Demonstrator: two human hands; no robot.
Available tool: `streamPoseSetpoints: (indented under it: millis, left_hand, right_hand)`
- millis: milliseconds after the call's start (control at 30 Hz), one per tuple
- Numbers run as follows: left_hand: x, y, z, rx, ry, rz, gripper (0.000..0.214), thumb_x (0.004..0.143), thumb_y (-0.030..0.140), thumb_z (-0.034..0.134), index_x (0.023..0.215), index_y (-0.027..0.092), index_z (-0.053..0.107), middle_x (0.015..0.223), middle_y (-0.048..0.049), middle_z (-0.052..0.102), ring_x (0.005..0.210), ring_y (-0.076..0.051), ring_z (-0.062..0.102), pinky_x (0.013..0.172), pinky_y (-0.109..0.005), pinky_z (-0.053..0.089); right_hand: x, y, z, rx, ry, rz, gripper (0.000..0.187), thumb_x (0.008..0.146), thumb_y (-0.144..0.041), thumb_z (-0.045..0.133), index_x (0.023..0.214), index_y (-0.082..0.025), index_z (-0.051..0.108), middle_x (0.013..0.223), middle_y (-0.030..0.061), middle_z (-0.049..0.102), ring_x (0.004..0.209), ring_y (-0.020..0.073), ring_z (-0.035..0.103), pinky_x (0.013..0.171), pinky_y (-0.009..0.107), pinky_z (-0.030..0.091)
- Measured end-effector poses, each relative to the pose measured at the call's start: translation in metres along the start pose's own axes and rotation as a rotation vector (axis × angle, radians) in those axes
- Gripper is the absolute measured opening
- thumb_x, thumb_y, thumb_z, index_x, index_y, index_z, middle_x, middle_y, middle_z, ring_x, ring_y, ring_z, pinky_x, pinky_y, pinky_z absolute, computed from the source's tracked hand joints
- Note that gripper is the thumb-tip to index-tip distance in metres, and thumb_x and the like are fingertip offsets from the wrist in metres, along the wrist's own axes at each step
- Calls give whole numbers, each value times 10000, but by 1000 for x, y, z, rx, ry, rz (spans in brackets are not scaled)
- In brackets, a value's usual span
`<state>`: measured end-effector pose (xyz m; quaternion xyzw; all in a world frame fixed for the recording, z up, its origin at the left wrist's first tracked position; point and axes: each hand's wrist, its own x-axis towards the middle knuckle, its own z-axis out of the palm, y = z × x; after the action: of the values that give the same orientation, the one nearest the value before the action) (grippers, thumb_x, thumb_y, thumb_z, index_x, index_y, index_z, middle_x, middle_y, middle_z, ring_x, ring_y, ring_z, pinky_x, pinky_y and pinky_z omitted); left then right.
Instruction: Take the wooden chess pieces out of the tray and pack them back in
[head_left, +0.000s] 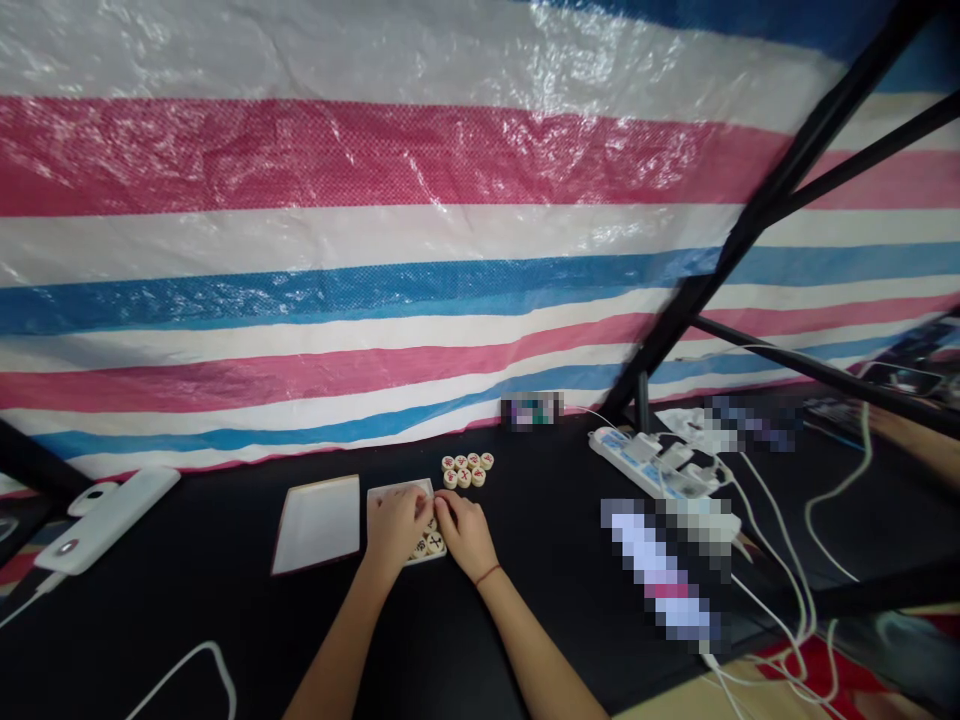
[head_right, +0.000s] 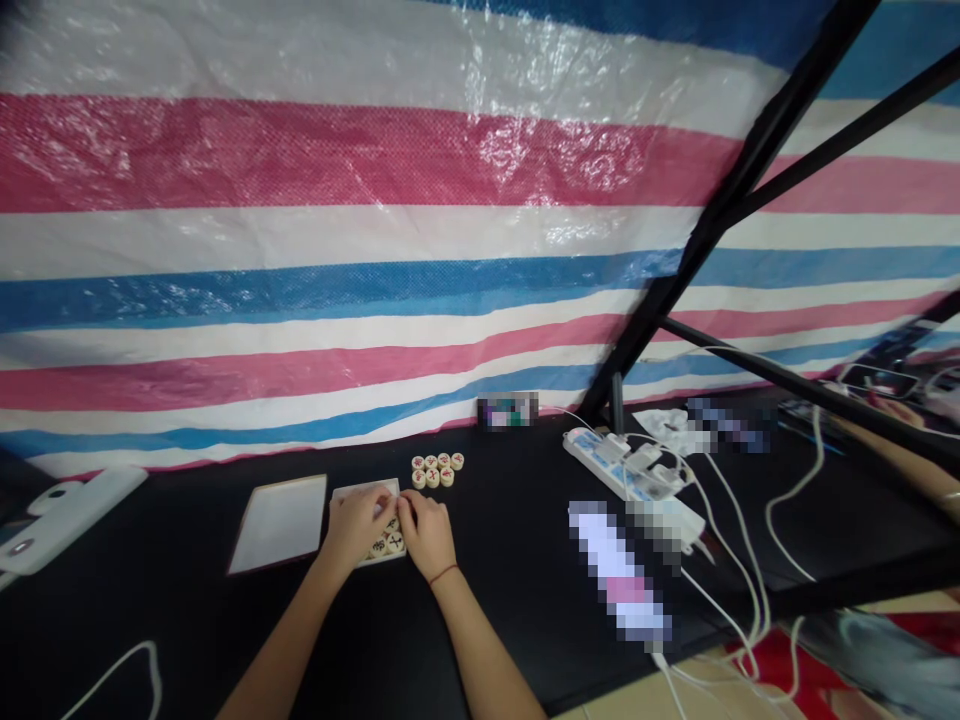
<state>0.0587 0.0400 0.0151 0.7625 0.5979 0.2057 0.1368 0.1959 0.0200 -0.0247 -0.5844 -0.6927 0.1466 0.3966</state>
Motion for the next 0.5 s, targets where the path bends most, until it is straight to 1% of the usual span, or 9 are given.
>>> streamPoseSetpoints:
  millis: [100,167,233,300,367,467,500]
  left_hand:
    - [-1,-1,-1,-144,107,-4,139,840,298,513,848,230,634,822,-12,713,848,-202,655,800,-335,423]
    - [-3,-3,1,-316,138,-19,170,831,334,519,905,227,629,852,-19,714,810,-185,663,770,-316,466]
    - [-5,-7,3,-497,111,-50,217,821,387,534,928,223,627,869,-24,717,796,-177,673,752,-306,503]
    - [-7,-9,5,-642,74,-99,268,799,430,562,940,214,631,884,-31,722,807,-182,684,757,-311,526]
    - [-8,-10,6,-786,41,-133,318,766,449,602,954,195,636,900,-48,728,827,-192,692,769,-318,541]
    - [-10,-10,5,-1021,-21,-139,383,723,450,658,982,167,647,929,-79,736,874,-213,697,793,-329,555]
    - [-10,-10,4,-1069,-33,-142,395,718,450,669,989,162,652,934,-83,738,887,-219,697,799,-334,557]
  right_hand:
    - [-2,-1,-2,86,37,-51,269,873,-277,470,1082,-203,621,951,62,686,832,188,626,789,309,463]
    - [-2,-3,-4,120,59,-100,303,816,-279,548,1103,-203,607,967,63,677,814,187,616,789,323,478]
    - [-2,-6,-5,149,105,-142,287,808,-279,573,1082,-205,612,990,67,675,851,191,619,803,330,487]
    - [-2,-10,-7,178,148,-179,237,837,-274,554,1055,-210,622,1007,71,678,915,197,622,833,337,489]
    - [-2,-13,-8,207,159,-201,214,854,-267,544,1045,-214,624,1011,71,681,947,197,621,855,344,491]
    - [-3,-17,-9,232,169,-180,210,844,-265,550,1035,-216,623,992,72,681,927,196,625,841,347,506]
    - [-3,-16,-11,233,184,-170,215,836,-267,552,1032,-214,624,989,73,679,924,198,626,833,346,510]
